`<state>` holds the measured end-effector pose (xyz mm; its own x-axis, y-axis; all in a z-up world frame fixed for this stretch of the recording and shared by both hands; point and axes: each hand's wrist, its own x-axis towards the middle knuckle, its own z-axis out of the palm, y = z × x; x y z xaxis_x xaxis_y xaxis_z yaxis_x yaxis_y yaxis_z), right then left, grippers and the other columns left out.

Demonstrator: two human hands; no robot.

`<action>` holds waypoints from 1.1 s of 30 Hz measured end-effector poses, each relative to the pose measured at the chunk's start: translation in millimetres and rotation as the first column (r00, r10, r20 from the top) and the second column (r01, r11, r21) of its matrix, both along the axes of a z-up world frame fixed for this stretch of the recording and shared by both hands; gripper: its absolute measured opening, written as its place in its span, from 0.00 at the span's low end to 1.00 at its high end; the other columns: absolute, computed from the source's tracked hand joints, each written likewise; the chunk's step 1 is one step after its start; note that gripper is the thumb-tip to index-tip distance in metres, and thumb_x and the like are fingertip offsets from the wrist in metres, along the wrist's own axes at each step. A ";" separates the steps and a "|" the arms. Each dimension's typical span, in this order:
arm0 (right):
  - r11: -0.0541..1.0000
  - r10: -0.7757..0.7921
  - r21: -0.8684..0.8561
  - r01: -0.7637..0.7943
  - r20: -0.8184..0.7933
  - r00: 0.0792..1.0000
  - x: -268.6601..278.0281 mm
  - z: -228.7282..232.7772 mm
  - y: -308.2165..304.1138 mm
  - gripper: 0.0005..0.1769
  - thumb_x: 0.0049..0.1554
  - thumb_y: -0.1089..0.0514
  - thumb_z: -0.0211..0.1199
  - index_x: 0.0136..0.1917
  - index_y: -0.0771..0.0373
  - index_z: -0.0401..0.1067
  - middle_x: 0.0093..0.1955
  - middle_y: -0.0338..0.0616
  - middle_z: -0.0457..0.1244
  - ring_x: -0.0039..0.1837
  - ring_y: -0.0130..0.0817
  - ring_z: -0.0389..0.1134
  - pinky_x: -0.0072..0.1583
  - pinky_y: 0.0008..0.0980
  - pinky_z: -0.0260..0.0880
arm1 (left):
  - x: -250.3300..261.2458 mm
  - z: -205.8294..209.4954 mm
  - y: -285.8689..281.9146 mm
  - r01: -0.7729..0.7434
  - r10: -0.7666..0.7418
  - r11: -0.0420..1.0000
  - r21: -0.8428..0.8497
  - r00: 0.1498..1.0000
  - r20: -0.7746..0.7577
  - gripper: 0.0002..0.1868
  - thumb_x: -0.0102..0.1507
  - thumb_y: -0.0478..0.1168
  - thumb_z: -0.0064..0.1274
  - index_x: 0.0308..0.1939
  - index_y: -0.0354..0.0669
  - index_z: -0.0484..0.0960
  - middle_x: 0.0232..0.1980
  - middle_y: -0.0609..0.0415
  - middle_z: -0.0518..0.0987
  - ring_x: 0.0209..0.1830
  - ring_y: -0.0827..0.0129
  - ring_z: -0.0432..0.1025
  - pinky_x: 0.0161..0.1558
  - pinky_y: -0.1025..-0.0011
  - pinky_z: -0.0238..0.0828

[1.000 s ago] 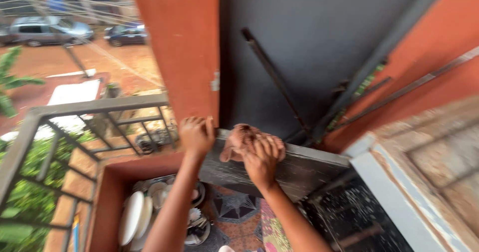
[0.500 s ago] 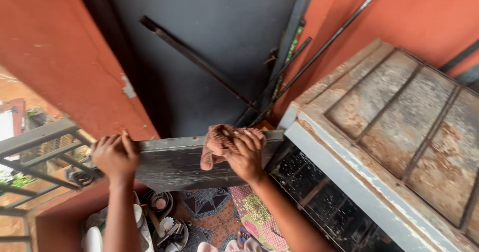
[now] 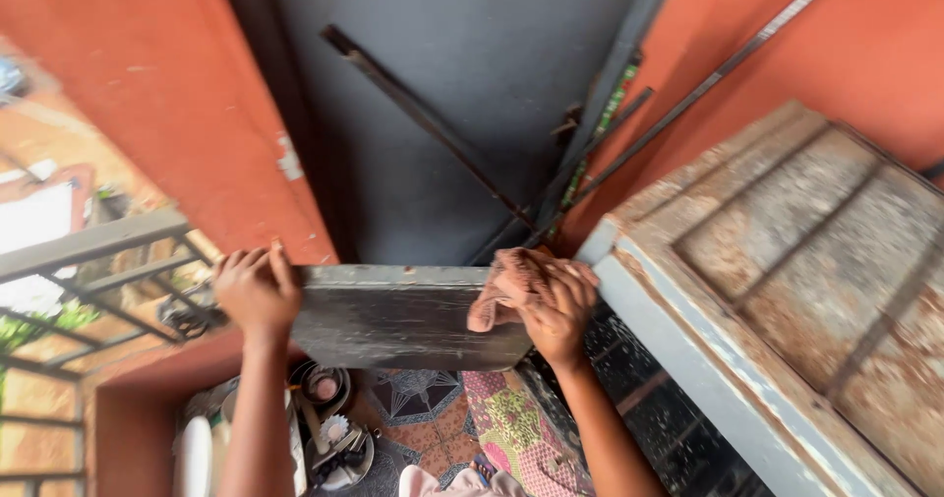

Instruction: Cleaning the interior and exterior surfaces of an oven door using a cloth.

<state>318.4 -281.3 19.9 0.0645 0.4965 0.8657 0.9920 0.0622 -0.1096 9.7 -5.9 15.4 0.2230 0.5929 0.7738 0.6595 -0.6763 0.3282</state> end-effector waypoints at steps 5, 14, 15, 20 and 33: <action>0.997 -0.051 -0.056 0.046 -0.097 0.994 -14.4 2.9 5.2 0.10 0.46 0.56 0.75 0.44 0.55 0.79 0.60 0.49 0.67 0.66 0.51 0.64 0.72 0.54 0.56 | 4.1 2.0 -1.2 -0.024 0.024 1.000 -0.013 0.998 0.055 0.17 0.69 0.39 0.51 0.26 0.37 0.84 0.35 0.47 0.83 0.37 0.53 0.75 0.49 0.58 0.68; 0.977 -0.205 -0.096 0.193 -0.137 0.969 -49.3 -4.0 29.8 0.12 0.53 0.48 0.72 0.50 0.51 0.82 0.52 0.45 0.64 0.62 0.50 0.62 0.69 0.51 0.51 | 7.1 11.0 -4.8 -0.001 0.001 1.000 0.001 0.998 0.068 0.18 0.66 0.38 0.50 0.22 0.37 0.82 0.28 0.49 0.80 0.31 0.54 0.72 0.49 0.58 0.65; 0.975 -0.213 -0.091 0.201 -0.145 0.966 -53.2 -4.2 33.8 0.12 0.54 0.47 0.72 0.50 0.51 0.82 0.52 0.45 0.64 0.62 0.50 0.61 0.69 0.50 0.51 | 8.9 12.9 -4.7 0.002 -0.003 1.000 0.016 0.997 0.082 0.18 0.66 0.38 0.50 0.22 0.36 0.81 0.27 0.49 0.79 0.31 0.53 0.71 0.48 0.59 0.65; 0.985 -0.165 -0.077 0.157 -0.108 0.980 -84.4 -7.8 64.5 0.13 0.51 0.48 0.72 0.49 0.52 0.81 0.53 0.44 0.64 0.64 0.49 0.62 0.70 0.50 0.50 | 10.5 11.5 -1.7 -0.006 0.005 1.000 0.013 0.997 0.075 0.18 0.65 0.38 0.50 0.20 0.37 0.80 0.25 0.50 0.77 0.30 0.54 0.70 0.47 0.58 0.65; 0.990 -0.035 -0.137 0.015 -0.144 0.989 -155.7 0.4 119.8 0.05 0.53 0.52 0.71 0.45 0.47 0.84 0.51 0.41 0.66 0.63 0.45 0.64 0.68 0.47 0.50 | 7.5 17.8 -7.3 0.017 -0.015 0.999 -0.044 0.998 0.059 0.19 0.65 0.39 0.50 0.19 0.40 0.80 0.24 0.50 0.77 0.31 0.54 0.71 0.46 0.58 0.65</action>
<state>162.7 -161.5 20.3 0.1989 0.6050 0.7710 0.9659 0.0121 -0.2588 17.2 -13.2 33.2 0.1876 0.6238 0.7587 0.6271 -0.6706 0.3963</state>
